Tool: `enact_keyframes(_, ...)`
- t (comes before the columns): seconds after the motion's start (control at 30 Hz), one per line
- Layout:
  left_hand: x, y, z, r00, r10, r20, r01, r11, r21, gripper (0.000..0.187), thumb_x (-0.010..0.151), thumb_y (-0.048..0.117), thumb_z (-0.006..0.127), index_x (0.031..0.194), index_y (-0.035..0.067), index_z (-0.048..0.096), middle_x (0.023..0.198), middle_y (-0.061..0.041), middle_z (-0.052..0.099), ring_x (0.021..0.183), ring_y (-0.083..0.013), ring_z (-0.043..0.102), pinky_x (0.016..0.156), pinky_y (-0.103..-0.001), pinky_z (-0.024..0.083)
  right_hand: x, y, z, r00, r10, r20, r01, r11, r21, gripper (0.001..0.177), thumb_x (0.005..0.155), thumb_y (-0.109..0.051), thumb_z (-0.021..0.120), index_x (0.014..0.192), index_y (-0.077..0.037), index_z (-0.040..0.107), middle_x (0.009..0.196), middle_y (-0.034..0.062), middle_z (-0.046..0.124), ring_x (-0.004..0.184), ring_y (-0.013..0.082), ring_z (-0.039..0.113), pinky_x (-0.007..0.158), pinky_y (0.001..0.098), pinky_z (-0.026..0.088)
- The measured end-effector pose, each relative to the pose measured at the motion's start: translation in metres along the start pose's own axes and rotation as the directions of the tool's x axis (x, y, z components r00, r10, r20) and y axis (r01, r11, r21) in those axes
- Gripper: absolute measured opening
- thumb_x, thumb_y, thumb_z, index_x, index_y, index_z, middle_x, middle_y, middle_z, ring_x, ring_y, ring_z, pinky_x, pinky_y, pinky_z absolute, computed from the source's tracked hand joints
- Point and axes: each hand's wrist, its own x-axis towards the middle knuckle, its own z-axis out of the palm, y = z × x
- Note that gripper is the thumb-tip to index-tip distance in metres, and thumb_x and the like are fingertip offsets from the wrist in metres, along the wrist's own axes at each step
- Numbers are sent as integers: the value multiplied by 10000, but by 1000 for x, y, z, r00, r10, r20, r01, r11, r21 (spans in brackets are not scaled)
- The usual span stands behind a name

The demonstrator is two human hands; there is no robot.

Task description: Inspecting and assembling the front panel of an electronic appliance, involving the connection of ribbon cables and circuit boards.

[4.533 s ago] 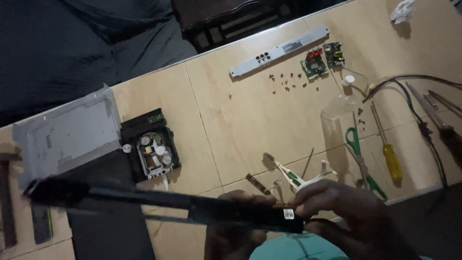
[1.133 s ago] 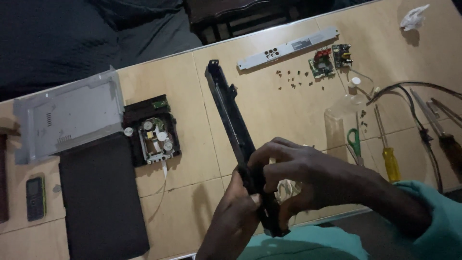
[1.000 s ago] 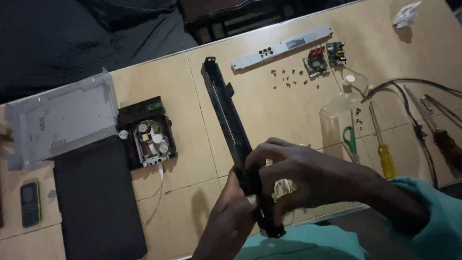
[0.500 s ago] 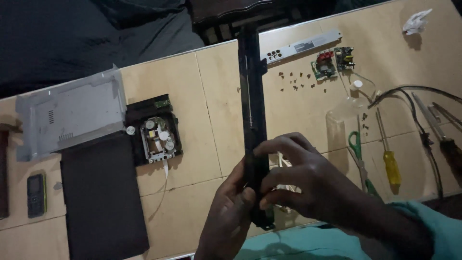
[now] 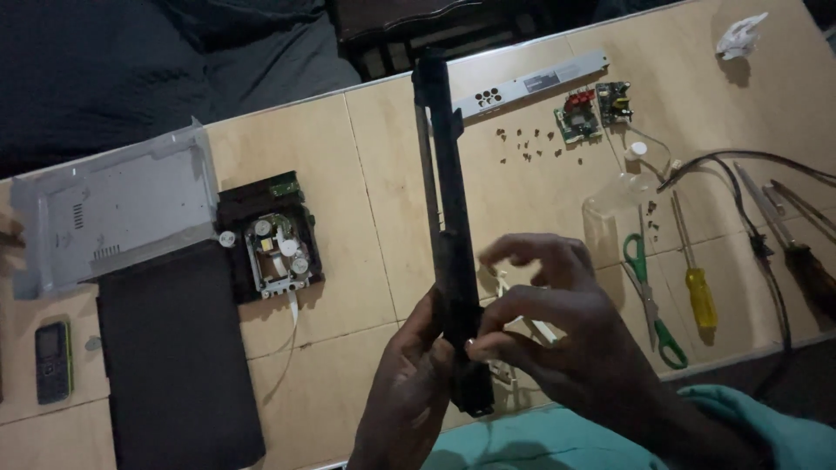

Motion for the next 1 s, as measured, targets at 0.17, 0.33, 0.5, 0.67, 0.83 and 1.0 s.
enact_keyframes(0.17, 0, -5, -2, 999, 41, -17, -42, 997, -64, 923, 868, 512, 754, 1544, -26, 430, 1256, -134, 632, 1151, -206, 593, 1004, -362, 481, -5, 13, 6, 993, 108, 37, -110, 993, 48, 354, 830, -519, 699, 833, -179, 795, 861, 15, 560, 810, 151, 579, 623, 310, 481)
enact_keyframes(0.33, -3, -9, -10, 995, -45, -85, 36, 994, -104, 916, 857, 433, 771, 1565, -11, 397, 1254, -181, 655, 1167, -267, 631, 1013, -376, 519, -7, 21, 14, 998, -53, 29, 49, 991, 121, 110, 788, -184, 847, 831, -140, 755, 739, -4, 769, 591, 102, 697, 509, 256, 560)
enact_keyframes(0.5, -3, -12, -9, 994, -36, -105, 25, 995, -96, 881, 879, 412, 754, 1554, -22, 388, 1324, -224, 631, 1216, -293, 613, 1040, -382, 513, -20, 18, 27, 998, 11, 60, -12, 1000, 24, 156, 906, -301, 716, 930, -148, 732, 760, 20, 789, 589, 125, 769, 508, 263, 622)
enact_keyframes(0.67, -3, -12, -6, 993, -39, -111, 22, 988, -154, 855, 875, 355, 763, 1544, -30, 396, 1247, -227, 641, 1144, -307, 628, 981, -411, 555, -25, 22, 35, 998, -61, -13, 61, 998, -13, 140, 936, -290, 692, 925, -151, 697, 719, 20, 737, 557, 148, 700, 496, 298, 557)
enact_keyframes(0.83, -3, -12, 1, 986, -72, -152, 52, 990, -131, 645, 947, 264, 634, 1493, -40, 475, 1240, -257, 666, 1202, -380, 637, 1043, -529, 521, -32, 31, 43, 996, -91, 13, 92, 984, -151, 109, 958, -246, 685, 993, -148, 717, 727, 53, 661, 536, 172, 614, 458, 326, 506)
enact_keyframes(1.0, 1, -4, 6, 952, -225, -207, 201, 971, -128, 680, 859, 232, 617, 1479, -23, 507, 1167, -241, 662, 1122, -386, 647, 959, -522, 544, -35, 40, 43, 991, -134, -24, 129, 982, -140, 80, 935, -178, 704, 1006, -143, 698, 742, 39, 681, 530, 144, 633, 445, 288, 520)
